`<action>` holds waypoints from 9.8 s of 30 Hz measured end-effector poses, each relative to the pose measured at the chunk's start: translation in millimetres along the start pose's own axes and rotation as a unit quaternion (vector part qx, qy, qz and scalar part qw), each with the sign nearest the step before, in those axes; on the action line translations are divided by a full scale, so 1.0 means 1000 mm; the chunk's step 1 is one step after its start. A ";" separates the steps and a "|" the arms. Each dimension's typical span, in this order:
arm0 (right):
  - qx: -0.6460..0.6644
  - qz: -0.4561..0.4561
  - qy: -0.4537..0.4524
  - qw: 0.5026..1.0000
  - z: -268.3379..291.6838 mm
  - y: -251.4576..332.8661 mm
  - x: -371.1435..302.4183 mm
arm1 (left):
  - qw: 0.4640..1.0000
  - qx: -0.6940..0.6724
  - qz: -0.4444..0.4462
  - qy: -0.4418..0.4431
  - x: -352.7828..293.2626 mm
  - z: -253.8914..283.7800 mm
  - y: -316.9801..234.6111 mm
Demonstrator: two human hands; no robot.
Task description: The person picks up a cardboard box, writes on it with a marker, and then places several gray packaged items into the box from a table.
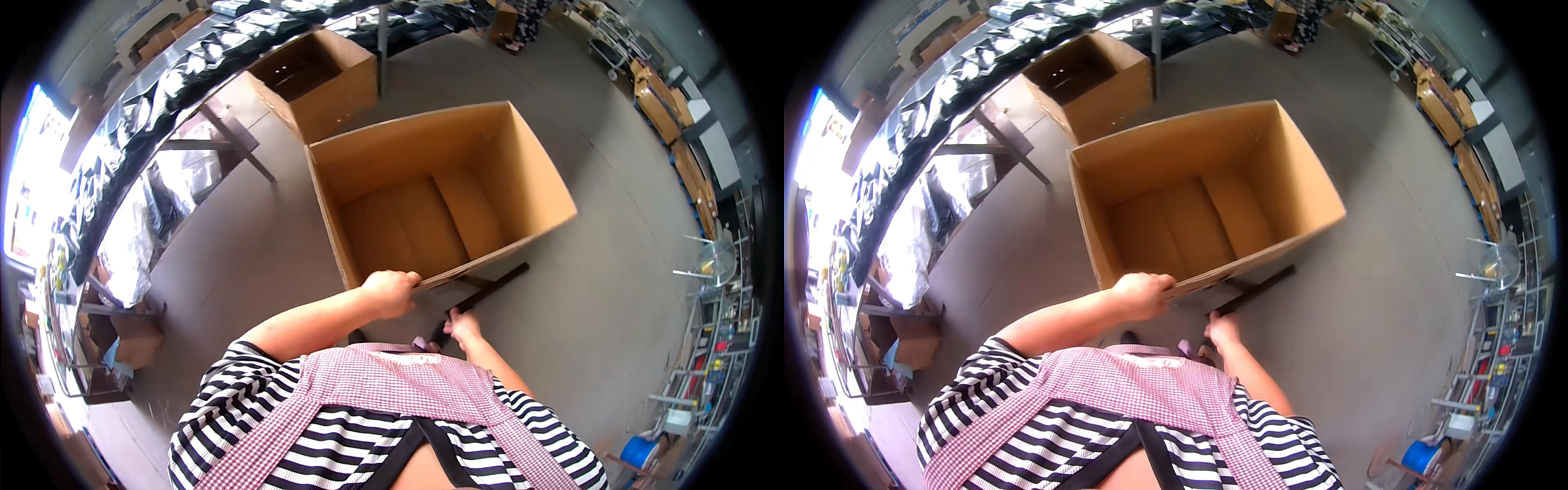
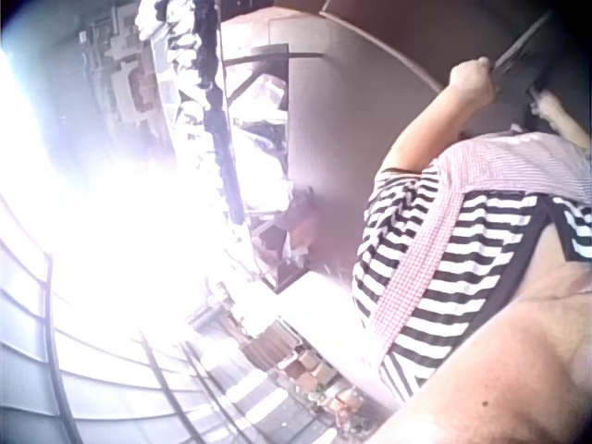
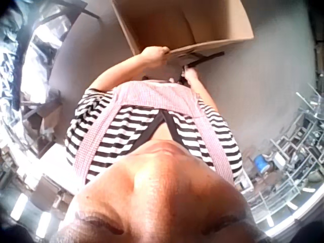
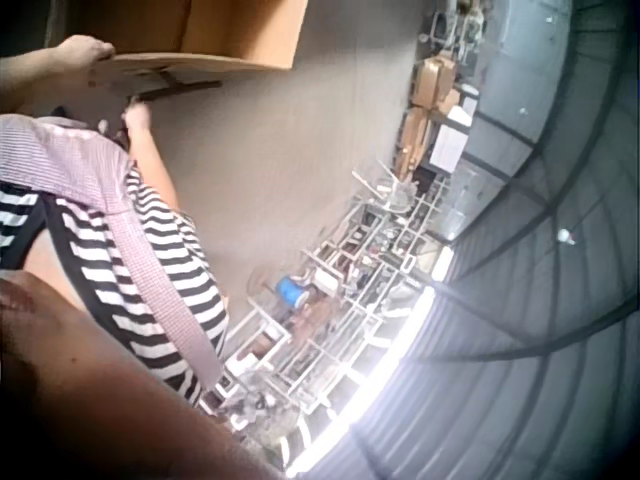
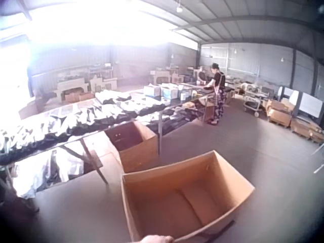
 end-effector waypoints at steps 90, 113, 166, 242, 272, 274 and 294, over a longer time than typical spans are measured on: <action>-0.219 0.609 0.206 0.734 -1.314 0.534 -0.680 | 0.617 -0.311 0.116 -0.713 -1.097 0.158 1.020; -0.399 0.418 0.124 0.806 -1.276 0.554 -0.695 | 0.626 -0.430 0.327 -0.562 -1.125 0.155 1.059; 0.285 0.324 -0.010 0.902 -0.715 0.263 -0.284 | 0.936 -0.305 -0.089 -0.153 -0.383 0.118 0.696; 0.147 0.488 -0.224 0.831 -0.617 0.413 -0.458 | 0.828 -0.332 -0.365 -0.265 -0.500 0.300 0.607; -0.113 0.064 -0.038 0.991 -0.518 0.229 -0.211 | 0.965 0.048 -0.102 0.237 -0.295 0.089 0.552; -0.094 0.138 -0.006 0.986 -0.526 0.268 -0.217 | 0.980 0.010 -0.162 0.112 -0.331 0.144 0.578; -0.081 0.585 -0.102 0.800 -0.816 0.886 -0.255 | 0.763 -0.149 0.292 -0.558 -0.456 0.511 1.009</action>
Point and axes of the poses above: each hand's wrist, its own x-axis towards the middle knuckle, its own z-axis out of the back of the hand, y = z × x, the point moved 4 cm from there along x, towards the middle knuckle, and after that the axes turned 10 degrees about -z, right-handed, at the moved point
